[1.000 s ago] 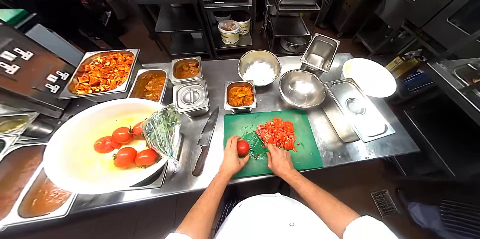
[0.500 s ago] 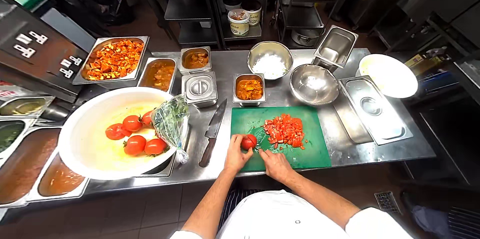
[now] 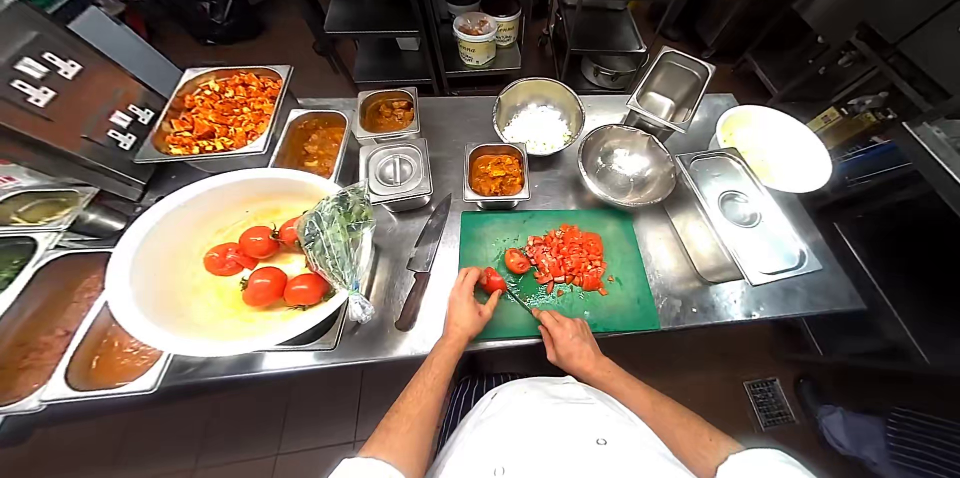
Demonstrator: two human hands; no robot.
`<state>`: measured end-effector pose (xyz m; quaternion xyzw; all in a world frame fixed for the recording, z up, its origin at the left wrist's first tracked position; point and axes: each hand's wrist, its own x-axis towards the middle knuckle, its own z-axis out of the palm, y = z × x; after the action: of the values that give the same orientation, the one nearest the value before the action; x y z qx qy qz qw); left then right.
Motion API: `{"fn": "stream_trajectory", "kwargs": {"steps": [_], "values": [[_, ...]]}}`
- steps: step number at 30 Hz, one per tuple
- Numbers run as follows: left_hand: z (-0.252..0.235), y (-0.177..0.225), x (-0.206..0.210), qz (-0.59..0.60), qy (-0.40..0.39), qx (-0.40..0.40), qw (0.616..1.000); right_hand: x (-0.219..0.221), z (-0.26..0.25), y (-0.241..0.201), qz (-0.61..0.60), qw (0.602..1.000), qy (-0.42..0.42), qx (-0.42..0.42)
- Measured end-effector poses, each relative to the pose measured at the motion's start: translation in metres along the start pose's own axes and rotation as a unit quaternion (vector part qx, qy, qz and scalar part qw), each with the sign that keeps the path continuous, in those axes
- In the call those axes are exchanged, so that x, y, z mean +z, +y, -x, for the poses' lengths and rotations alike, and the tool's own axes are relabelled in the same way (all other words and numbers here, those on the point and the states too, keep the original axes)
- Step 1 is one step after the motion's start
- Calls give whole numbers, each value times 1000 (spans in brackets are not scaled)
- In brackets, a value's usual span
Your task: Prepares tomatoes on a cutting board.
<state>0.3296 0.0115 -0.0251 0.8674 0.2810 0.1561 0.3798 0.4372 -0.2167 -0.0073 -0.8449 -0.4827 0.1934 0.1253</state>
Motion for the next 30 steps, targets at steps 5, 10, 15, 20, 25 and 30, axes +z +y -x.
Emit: {"fn": "stream_trajectory", "kwargs": {"steps": [5, 10, 15, 20, 25, 30], "values": [[-9, 13, -1, 13, -45, -60, 997, -16, -30, 1, -21, 994, 21, 106], [-16, 37, 6, -80, -164, 20, 983, -15, 2, 16, -192, 955, 33, 226], [-4, 46, 29, -109, -180, 52, 976, 2, 34, 8, -89, 980, 136, 112], [-3, 45, 30, -126, -170, 72, 975, 7, 6, -1, -50, 993, 98, 49], [-5, 45, 28, -130, -169, 69, 975, 2, 6, -5, -2, 998, 19, 56], [-13, 47, 19, -142, -179, 51, 972, -28, 31, -8, 25, 988, -133, 74]]}}
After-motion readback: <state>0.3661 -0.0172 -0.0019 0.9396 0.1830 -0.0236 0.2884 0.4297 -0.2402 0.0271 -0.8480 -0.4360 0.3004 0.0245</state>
